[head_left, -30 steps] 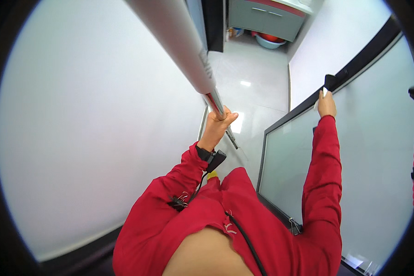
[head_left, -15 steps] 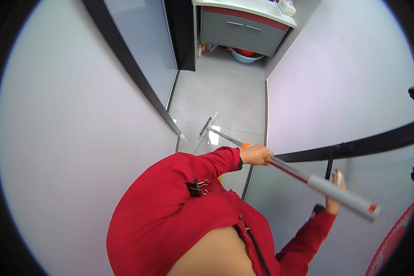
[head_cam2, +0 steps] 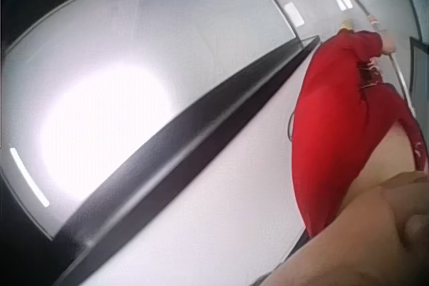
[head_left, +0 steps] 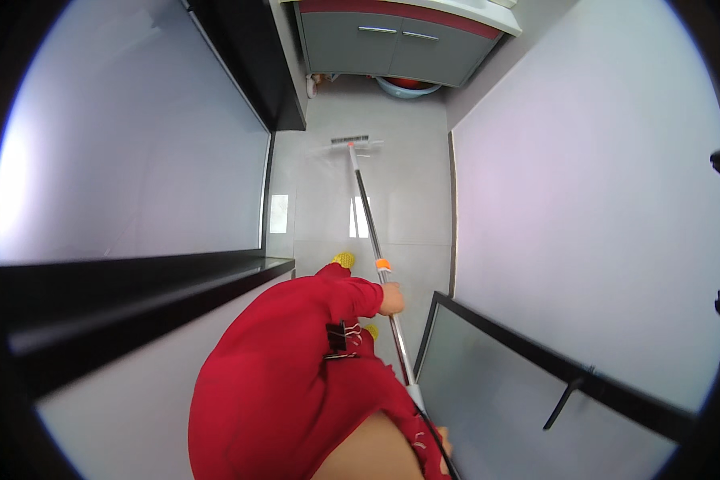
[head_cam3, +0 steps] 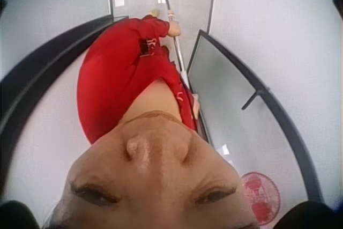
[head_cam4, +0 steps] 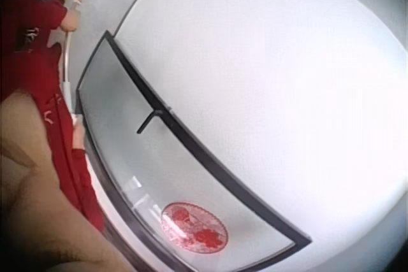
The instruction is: The person mops the floor with a flat mop, then wipes a spot with a tissue. They later sweep the floor with a broom and dustpan, collecting debris into the dustpan and emptying it into a bucket.
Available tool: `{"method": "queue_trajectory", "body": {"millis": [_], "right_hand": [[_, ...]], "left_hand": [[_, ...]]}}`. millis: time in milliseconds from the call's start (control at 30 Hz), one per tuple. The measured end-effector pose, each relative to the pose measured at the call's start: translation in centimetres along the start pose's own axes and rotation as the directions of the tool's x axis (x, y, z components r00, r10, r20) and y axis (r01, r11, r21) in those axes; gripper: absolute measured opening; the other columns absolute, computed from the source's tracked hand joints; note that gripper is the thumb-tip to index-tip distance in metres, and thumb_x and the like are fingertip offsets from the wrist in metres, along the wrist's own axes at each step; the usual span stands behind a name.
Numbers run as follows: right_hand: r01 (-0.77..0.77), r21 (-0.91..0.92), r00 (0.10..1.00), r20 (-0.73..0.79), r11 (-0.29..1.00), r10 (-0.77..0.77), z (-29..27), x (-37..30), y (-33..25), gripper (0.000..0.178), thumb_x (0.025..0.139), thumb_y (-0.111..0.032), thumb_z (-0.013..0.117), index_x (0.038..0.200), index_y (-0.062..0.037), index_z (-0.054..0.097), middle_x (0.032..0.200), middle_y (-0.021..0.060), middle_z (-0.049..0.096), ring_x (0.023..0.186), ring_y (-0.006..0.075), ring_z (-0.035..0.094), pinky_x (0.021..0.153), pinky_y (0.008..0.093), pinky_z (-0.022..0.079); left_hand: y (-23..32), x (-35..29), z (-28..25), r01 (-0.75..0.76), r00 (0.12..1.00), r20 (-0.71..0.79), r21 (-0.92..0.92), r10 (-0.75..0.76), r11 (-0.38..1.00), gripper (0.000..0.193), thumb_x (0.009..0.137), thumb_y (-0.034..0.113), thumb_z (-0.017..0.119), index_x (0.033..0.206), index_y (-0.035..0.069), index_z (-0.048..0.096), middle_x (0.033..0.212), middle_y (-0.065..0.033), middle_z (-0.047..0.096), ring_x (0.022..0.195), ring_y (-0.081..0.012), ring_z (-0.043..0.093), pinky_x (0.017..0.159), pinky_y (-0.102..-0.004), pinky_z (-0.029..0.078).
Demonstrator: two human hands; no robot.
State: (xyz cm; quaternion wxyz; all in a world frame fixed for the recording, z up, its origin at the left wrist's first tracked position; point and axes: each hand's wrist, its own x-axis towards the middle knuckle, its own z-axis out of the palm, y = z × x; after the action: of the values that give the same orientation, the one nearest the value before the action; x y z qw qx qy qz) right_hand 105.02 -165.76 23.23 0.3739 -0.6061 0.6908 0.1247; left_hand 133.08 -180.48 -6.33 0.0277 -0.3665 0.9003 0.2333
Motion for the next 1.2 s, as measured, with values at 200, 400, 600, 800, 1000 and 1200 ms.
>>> {"method": "queue_trajectory", "body": {"millis": [200, 400, 600, 800, 1000, 1200], "right_hand": [[0.028, 0.263, 0.999, 0.033, 0.964, -0.038, 8.0, 10.9, -11.1, 0.033, 0.072, -0.026, 0.068, 0.082, -0.0027, 0.047, 0.064, 0.0186, 0.057, 0.057, 0.0291, 0.057, 0.052, 0.0392, 0.043], [0.242, 0.322, 0.97, -0.074, 0.915, -0.231, 11.9, 22.4, -21.7, 0.026, 0.074, -0.014, 0.067, 0.084, -0.0016, 0.046, 0.061, 0.0108, 0.056, 0.048, 0.0161, 0.055, 0.045, 0.031, 0.042], [0.251, 0.334, 0.967, -0.058, 0.908, -0.246, 13.4, 26.6, -24.5, 0.025, 0.075, -0.016, 0.066, 0.084, -0.0025, 0.046, 0.061, 0.0113, 0.056, 0.051, 0.0192, 0.056, 0.045, 0.0323, 0.042], [0.019, 0.143, 1.0, -0.006, 0.99, -0.019, 10.8, 18.1, -14.5, 0.03, 0.073, -0.024, 0.069, 0.083, -0.0038, 0.049, 0.066, 0.0175, 0.056, 0.062, 0.037, 0.056, 0.054, 0.0417, 0.044], [-0.429, 0.033, 0.903, 0.01, 0.903, 0.429, 9.2, 6.6, -5.0, 0.03, 0.072, -0.023, 0.069, 0.082, -0.0043, 0.048, 0.064, 0.0163, 0.055, 0.058, 0.0337, 0.056, 0.052, 0.0399, 0.043], [-0.44, 0.137, 0.892, -0.05, 0.887, 0.45, 10.7, 3.8, -2.7, 0.031, 0.071, -0.022, 0.07, 0.081, -0.0048, 0.046, 0.062, 0.0151, 0.054, 0.055, 0.0305, 0.056, 0.05, 0.038, 0.042]], "left_hand": [[-17.9, -3.0, -0.4, 0.163, 0.987, -0.031, 0.167, -0.16, 0.972, 0.006, 0.065, 0.02, 0.059, 0.062, 0.015, 0.063, 0.062, -0.0024, 0.06, 0.067, -0.0207, 0.06, 0.065, -0.0358, 0.042], [-32.4, -4.5, -2.0, 0.395, 0.918, -0.061, 0.238, -0.393, 0.887, 0.009, 0.072, 0.016, 0.056, 0.072, 0.018, 0.064, 0.077, 0.0026, 0.06, 0.087, -0.0182, 0.056, 0.078, -0.0368, 0.039], [-36.4, -5.5, -0.3, 0.562, 0.805, -0.323, 0.147, -0.498, 0.814, 0.01, 0.073, 0.017, 0.056, 0.075, 0.02, 0.065, 0.081, 0.0022, 0.06, 0.093, -0.0171, 0.054, 0.085, -0.039, 0.036], [-24.3, -0.9, 6.0, 0.342, 0.912, -0.264, 0.069, -0.314, 0.937, 0.003, 0.065, 0.015, 0.058, 0.063, 0.017, 0.06, 0.068, -0.0034, 0.056, 0.076, -0.0235, 0.054, 0.07, -0.0418, 0.041], [5.9, -0.2, 5.9, -0.255, 0.966, -0.18, -0.576, 0.184, 0.777, 0.008, 0.054, 0.02, 0.065, 0.054, 0.013, 0.061, 0.052, -0.0066, 0.054, 0.051, -0.0268, 0.054, 0.053, -0.0383, 0.042], [3.5, 0.9, 5.1, -0.185, 0.947, -0.304, -0.267, 0.099, 0.946, 0.007, 0.053, 0.02, 0.062, 0.051, 0.014, 0.059, 0.051, -0.0047, 0.054, 0.051, -0.0246, 0.053, 0.052, -0.0418, 0.035]]}}
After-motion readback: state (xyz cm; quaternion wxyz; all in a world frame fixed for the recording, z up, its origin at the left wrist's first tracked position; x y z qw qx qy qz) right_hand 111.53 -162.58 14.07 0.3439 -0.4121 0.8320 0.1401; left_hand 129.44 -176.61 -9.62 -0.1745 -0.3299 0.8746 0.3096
